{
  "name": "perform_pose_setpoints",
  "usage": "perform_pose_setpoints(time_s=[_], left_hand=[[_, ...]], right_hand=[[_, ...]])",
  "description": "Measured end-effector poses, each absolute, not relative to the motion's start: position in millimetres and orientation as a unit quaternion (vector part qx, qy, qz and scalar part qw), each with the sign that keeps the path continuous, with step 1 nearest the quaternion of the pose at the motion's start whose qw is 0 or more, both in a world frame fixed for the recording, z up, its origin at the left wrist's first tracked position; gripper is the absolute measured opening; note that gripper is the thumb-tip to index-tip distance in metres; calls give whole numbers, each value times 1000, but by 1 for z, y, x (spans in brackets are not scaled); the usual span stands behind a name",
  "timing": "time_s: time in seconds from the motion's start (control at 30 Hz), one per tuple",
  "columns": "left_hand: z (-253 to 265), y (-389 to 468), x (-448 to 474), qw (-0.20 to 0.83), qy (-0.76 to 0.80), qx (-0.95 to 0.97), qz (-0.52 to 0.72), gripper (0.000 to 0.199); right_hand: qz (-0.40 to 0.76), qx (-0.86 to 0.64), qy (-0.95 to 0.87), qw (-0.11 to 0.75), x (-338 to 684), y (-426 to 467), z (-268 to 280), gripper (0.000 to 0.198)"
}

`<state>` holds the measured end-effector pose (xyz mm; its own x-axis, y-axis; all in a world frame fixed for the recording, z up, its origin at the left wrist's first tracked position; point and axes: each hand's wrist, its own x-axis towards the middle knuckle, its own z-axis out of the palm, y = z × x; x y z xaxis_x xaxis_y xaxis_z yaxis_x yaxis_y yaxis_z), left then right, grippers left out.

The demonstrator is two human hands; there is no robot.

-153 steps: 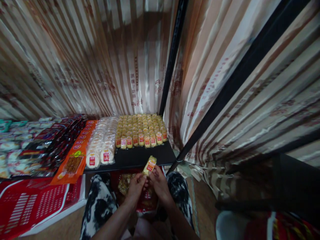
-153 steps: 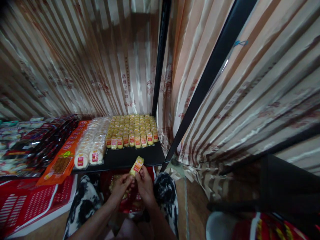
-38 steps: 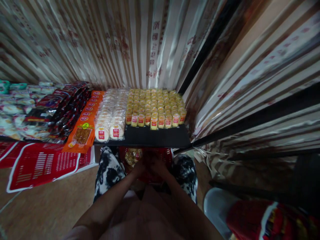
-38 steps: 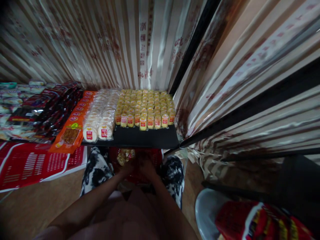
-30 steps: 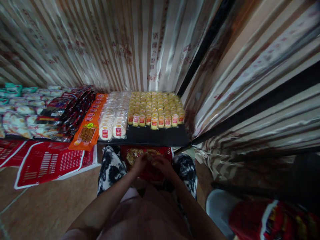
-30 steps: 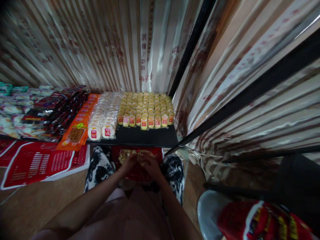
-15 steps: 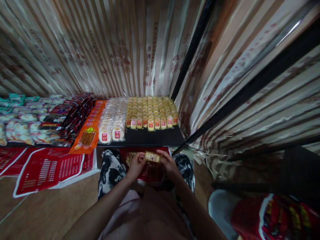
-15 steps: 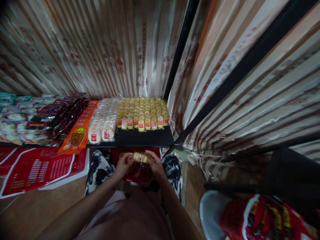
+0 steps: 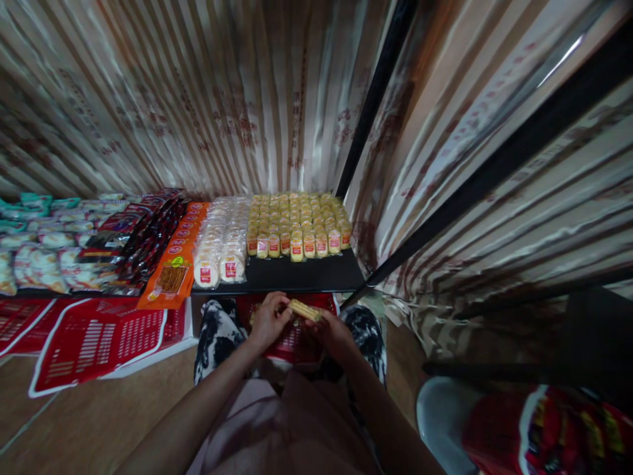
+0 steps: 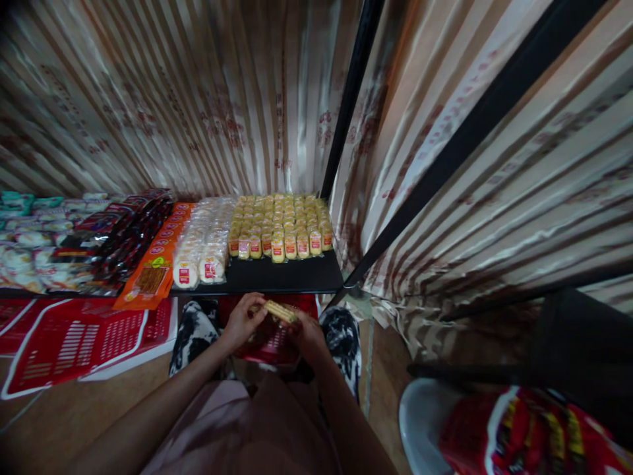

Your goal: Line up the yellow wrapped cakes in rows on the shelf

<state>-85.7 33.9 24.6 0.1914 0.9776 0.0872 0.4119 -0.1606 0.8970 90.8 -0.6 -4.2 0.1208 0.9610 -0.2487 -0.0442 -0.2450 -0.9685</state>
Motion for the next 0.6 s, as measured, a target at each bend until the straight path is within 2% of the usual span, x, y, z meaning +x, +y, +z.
perform_pose_setpoints(time_s=[0.1, 0.2, 0.4, 0.6], left_hand=[[23, 41, -83, 449, 513, 644, 347, 11], [15, 46, -79, 495, 525, 604, 338, 14], [5, 46, -70, 558, 543, 505, 371, 23], [12, 40, -65, 615, 509, 465, 382, 47]], right_hand=[[652, -542, -188, 496, 87, 1, -5, 25], [694, -507, -46, 509, 85, 1, -2, 18], [714, -473, -25, 515, 87, -1, 2, 21], [681, -473, -46, 558, 87, 2, 5, 18]])
